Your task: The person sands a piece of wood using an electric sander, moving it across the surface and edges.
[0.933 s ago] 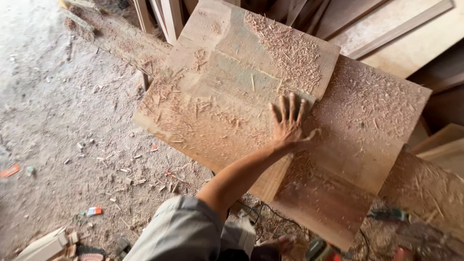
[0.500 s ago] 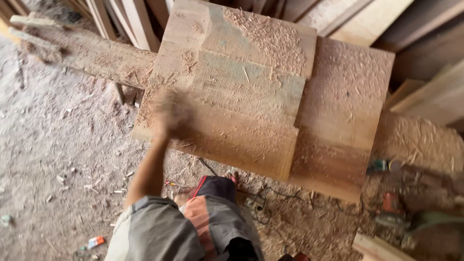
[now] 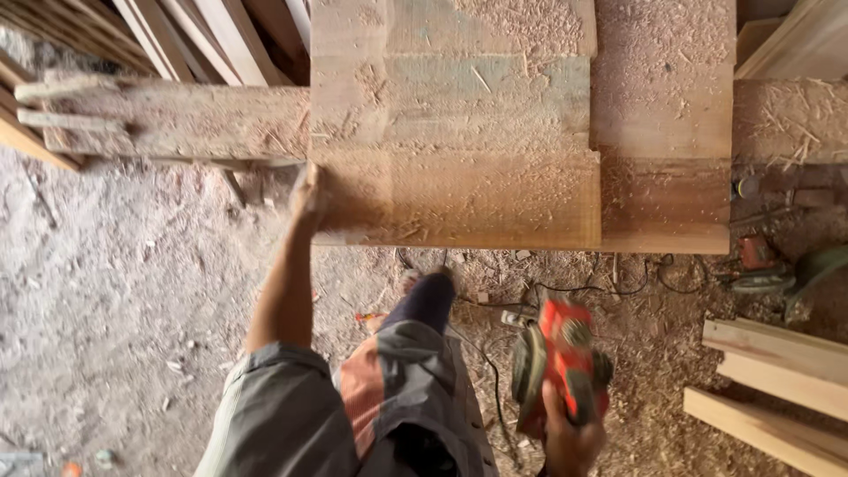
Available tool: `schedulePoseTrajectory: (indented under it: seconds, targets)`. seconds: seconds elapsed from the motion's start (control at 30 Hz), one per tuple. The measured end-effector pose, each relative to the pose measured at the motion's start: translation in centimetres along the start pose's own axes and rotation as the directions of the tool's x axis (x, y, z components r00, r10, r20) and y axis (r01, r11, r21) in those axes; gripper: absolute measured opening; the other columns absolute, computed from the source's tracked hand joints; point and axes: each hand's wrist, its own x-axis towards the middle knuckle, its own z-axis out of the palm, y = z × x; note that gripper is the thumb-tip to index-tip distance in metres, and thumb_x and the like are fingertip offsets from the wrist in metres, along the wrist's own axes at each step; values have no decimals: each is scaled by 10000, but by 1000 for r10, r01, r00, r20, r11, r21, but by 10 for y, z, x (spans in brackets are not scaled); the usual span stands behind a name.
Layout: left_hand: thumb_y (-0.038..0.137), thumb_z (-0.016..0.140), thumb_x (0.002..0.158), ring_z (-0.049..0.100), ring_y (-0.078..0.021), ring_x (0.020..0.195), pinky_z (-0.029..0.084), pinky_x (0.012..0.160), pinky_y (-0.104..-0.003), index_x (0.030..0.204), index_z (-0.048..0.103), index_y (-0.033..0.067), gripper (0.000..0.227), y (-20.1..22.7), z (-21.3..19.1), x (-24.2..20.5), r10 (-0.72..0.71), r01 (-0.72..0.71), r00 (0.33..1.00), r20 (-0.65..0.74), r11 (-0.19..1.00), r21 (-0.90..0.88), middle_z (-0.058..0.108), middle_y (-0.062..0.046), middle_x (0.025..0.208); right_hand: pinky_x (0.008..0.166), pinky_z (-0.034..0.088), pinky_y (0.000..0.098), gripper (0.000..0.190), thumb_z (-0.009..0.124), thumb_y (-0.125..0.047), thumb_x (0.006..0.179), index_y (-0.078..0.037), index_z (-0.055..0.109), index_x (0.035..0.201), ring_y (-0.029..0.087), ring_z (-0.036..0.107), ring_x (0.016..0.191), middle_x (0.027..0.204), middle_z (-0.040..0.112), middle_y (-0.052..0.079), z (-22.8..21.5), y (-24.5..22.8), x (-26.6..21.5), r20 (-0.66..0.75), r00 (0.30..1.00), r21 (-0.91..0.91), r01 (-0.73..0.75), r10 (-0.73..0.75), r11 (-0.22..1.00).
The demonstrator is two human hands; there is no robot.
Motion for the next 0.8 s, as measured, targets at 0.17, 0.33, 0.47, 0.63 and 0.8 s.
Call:
schedulePoseTrajectory:
  seconds: [0.17, 0.33, 0.47, 0.63, 0.8]
  targets:
    - [707, 321, 936, 699, -343, 1071, 591, 880, -481, 1558, 370, 88, 878, 20, -10, -19, -95, 95, 987, 133, 995, 2, 702, -228, 1199, 425, 524, 306, 392, 754, -342, 890, -40, 741, 1140, 154, 669, 457, 592, 705, 102, 76, -74, -8, 116, 982, -151, 167, -150, 974]
    - [690, 281, 1034, 591, -405, 1219, 519, 964, -510, 1497, 448, 33, 820, 20, -19, -21, 12, 2, 990, 142, 995, -102, 597, -281, 1314, 442, 551, 346, 585, 659, -312, 967, -19, 517, 1453, 164, 646, 619, 942, 672, 182, 172, -122, 2, 343, 913, 118, 190, -219, 975]
    - [637, 238, 1023, 630, -428, 1210, 501, 994, -487, 1378, 585, 7, 802, 14, -13, -30, 89, -77, 993, 76, 985, -156, 662, -316, 1247, 688, 568, 411, 487, 538, -320, 1063, 18, 574, 1411, 278, 683, 822, 1045, 684, 228, 249, -144, -8, 282, 817, 78, 503, -503, 861]
    - [541, 284, 1098, 570, -495, 1239, 466, 1012, -491, 1375, 558, -18, 682, 0, 0, -27, 130, -127, 991, 11, 979, -161, 617, -339, 1287, 890, 585, 415, 509, 522, -357, 1090, 0, 549, 1452, 393, 714, 1064, 1252, 680, 270, 339, -205, 19, 211, 735, -63, 668, -645, 741]
    - [466, 298, 1094, 635, -499, 1114, 504, 936, -518, 1229, 645, 6, 593, 27, -15, -41, -16, 20, 998, 60, 997, -74, 682, -320, 1146, 971, 529, 507, 489, 556, -414, 1071, -87, 611, 1431, 402, 664, 1121, 1255, 669, 253, 458, -284, 115, 49, 694, -256, 704, -719, 662]
